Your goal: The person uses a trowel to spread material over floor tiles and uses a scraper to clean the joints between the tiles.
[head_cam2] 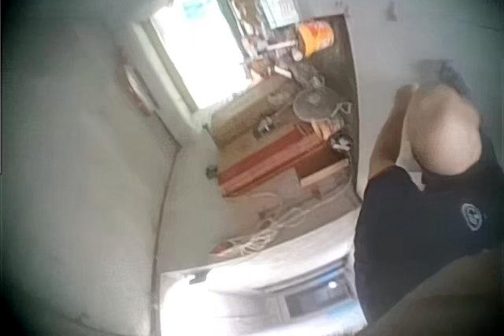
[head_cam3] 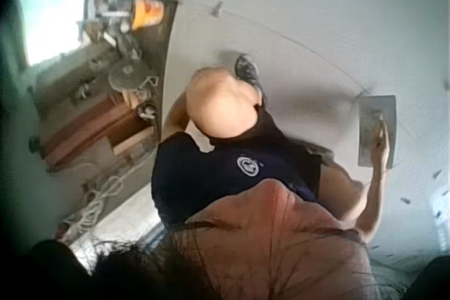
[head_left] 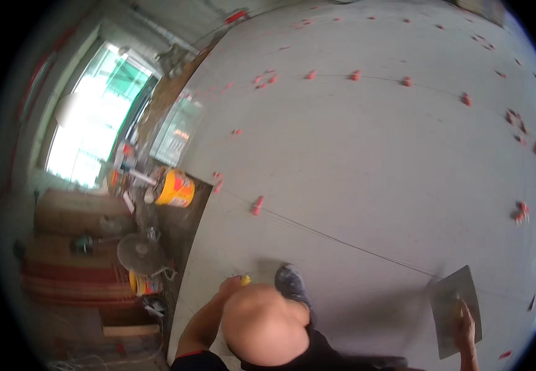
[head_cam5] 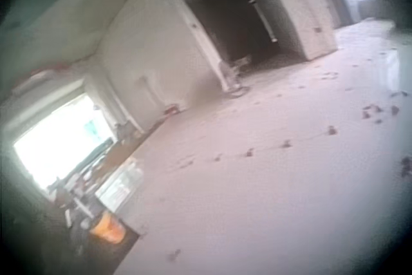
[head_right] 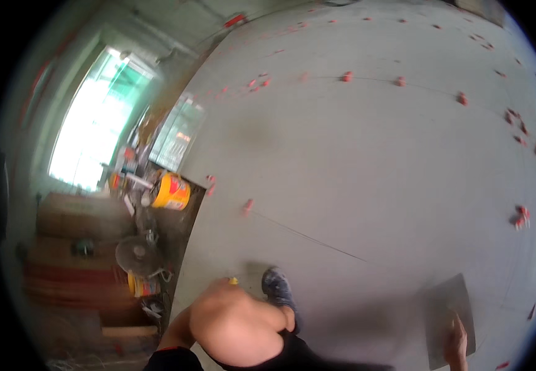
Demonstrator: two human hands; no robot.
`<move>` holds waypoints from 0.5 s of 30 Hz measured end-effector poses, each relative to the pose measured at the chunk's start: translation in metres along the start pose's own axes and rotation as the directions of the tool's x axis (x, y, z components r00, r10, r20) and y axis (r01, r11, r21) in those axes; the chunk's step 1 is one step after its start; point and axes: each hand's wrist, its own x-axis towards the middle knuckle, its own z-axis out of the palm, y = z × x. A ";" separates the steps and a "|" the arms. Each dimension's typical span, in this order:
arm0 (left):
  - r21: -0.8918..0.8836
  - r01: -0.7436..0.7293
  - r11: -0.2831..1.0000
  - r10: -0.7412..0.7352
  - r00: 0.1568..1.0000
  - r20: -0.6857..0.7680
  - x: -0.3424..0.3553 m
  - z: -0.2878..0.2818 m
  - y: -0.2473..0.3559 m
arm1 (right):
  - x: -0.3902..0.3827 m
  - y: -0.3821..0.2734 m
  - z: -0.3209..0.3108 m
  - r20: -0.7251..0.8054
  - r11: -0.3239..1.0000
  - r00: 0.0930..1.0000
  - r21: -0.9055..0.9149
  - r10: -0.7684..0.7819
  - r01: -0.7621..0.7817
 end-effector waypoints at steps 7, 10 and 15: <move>-0.311 0.257 0.915 -0.290 0.955 -0.063 0.090 0.094 -0.122 | 0.183 -0.093 0.099 0.575 0.829 0.815 -0.418 -0.076 0.372; -0.483 0.375 0.791 -0.437 0.899 -0.019 0.093 0.080 -0.136 | 0.248 -0.248 0.185 0.665 0.794 0.742 -0.498 0.090 0.350; -0.624 0.408 0.667 -0.448 0.888 0.102 0.112 0.055 -0.172 | 0.352 -0.426 0.403 0.598 0.846 0.746 -0.201 -0.294 0.494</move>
